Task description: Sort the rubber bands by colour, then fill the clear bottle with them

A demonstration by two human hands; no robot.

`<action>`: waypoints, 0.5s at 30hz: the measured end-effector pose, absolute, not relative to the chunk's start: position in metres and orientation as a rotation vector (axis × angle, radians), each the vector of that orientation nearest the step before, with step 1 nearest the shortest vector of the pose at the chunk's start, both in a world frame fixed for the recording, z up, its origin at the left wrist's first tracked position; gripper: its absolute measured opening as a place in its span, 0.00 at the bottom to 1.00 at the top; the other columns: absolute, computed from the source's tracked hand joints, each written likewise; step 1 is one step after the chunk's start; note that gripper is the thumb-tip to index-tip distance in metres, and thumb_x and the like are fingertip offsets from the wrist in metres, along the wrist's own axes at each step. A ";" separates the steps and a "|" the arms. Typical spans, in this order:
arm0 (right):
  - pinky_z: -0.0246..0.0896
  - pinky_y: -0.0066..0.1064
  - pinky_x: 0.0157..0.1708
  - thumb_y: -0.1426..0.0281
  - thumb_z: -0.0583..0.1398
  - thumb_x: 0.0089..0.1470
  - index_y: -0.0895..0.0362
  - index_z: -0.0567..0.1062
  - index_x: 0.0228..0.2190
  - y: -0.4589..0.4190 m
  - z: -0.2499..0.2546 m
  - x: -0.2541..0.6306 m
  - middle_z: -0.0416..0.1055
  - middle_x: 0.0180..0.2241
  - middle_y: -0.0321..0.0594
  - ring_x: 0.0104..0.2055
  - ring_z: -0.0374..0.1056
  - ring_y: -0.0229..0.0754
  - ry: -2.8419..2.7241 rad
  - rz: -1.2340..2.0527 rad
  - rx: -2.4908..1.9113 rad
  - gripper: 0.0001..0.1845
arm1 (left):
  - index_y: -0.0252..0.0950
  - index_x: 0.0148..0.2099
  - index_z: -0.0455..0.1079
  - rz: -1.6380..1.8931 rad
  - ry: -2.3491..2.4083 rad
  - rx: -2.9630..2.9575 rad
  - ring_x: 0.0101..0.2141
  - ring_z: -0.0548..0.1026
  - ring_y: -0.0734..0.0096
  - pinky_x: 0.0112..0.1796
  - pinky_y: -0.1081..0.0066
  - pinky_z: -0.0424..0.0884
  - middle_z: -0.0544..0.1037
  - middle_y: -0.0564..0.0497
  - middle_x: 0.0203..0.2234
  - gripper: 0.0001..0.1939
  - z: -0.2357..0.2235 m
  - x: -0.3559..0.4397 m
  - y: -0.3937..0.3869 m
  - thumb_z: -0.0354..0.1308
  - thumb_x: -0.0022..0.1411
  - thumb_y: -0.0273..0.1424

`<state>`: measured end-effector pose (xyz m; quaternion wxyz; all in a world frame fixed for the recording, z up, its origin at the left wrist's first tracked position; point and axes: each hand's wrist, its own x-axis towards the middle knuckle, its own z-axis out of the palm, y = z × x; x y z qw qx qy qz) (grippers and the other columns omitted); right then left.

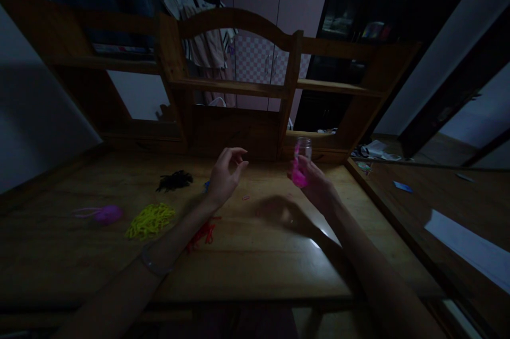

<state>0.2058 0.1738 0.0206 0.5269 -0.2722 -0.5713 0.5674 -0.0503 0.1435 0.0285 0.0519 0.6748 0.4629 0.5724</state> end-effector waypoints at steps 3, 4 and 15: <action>0.65 0.41 0.46 0.58 0.64 0.49 0.51 0.71 0.47 0.183 0.021 0.219 0.71 0.48 0.43 0.48 0.69 0.48 -1.397 1.113 -0.804 0.23 | 0.39 0.48 0.67 1.433 1.428 2.144 0.39 0.70 0.68 0.43 0.67 0.66 0.70 0.51 0.37 0.11 0.015 -0.054 0.148 0.54 0.63 0.28; 0.65 0.42 0.46 0.58 0.65 0.47 0.53 0.71 0.46 0.185 0.020 0.222 0.72 0.47 0.44 0.47 0.69 0.49 -1.430 0.978 -0.898 0.25 | 0.39 0.48 0.68 1.296 1.432 2.180 0.40 0.70 0.67 0.43 0.66 0.66 0.70 0.50 0.38 0.10 0.009 -0.055 0.150 0.54 0.63 0.29; 0.66 0.40 0.42 0.60 0.64 0.50 0.54 0.70 0.43 0.175 0.010 0.208 0.74 0.41 0.45 0.42 0.71 0.47 -1.628 0.520 -1.058 0.20 | 0.37 0.43 0.71 0.485 1.199 2.183 0.34 0.71 0.65 0.33 0.70 0.67 0.72 0.51 0.34 0.26 -0.008 -0.068 0.142 0.71 0.42 0.41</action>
